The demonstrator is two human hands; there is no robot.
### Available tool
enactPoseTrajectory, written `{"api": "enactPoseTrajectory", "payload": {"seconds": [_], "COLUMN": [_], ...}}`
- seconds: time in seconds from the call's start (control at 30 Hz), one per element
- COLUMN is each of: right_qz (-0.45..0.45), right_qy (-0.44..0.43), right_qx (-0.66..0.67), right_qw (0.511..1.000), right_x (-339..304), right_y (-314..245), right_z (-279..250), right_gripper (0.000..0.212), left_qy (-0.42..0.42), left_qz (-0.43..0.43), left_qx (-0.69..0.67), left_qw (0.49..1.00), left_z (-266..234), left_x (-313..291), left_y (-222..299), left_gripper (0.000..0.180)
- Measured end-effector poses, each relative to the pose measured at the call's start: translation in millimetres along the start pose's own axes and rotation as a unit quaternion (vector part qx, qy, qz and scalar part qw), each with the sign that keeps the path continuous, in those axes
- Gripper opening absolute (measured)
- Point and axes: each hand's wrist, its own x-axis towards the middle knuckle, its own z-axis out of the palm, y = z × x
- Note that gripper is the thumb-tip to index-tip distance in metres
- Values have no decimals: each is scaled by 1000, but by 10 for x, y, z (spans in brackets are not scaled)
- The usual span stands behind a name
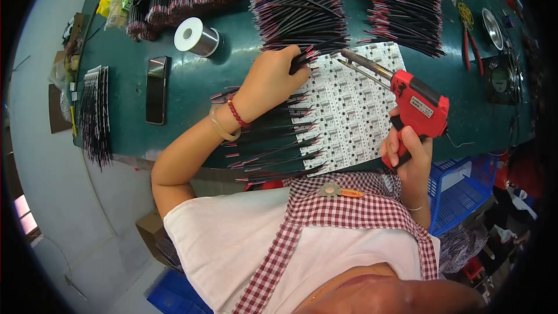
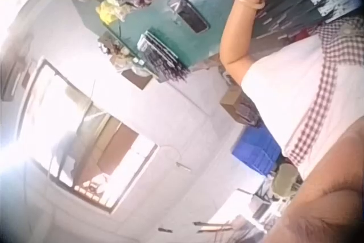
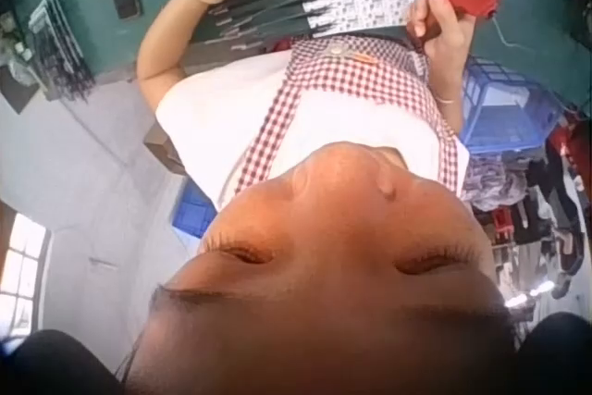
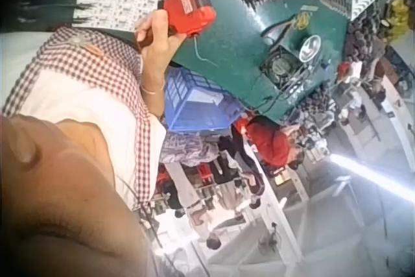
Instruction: The person solders wires to LED circuit boards using a soldering iron and solder wire.
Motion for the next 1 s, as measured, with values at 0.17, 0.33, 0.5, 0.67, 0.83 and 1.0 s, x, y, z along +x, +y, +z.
{"api": "enactPoseTrajectory", "payload": {"seconds": [0.17, 0.33, 0.5, 0.67, 0.83, 1.0], "right_qz": [16, 27, 24, 68, 74, 79], "right_qy": [35, 5, -12, -12, -10, 1], "right_qx": [15, 37, -66, -127, -110, -130], "right_qw": [999, 999, 997, 989, 991, 988], "right_x": [-106, -95, 11, 75, 86, 88], "right_y": [129, 111, 56, -25, 4, 26], "right_z": [-92, -165, -137, -64, -72, -74], "right_gripper": [38, 40, 39, 33, 30, 23], "left_qy": [7, -12, -12, -30, -21, -20], "left_qz": [-26, -47, -31, -46, -29, -22], "left_qx": [35, 16, 15, 28, 33, 35], "left_qw": [999, 999, 999, 998, 999, 999], "left_z": [29, 35, 43, 54, 81, 80], "left_x": [-14, 24, 133, 157, 181, 193], "left_y": [6, -9, -12, 6, -41, -47], "left_gripper": [22, 26, 25, 23, 23, 23]}}
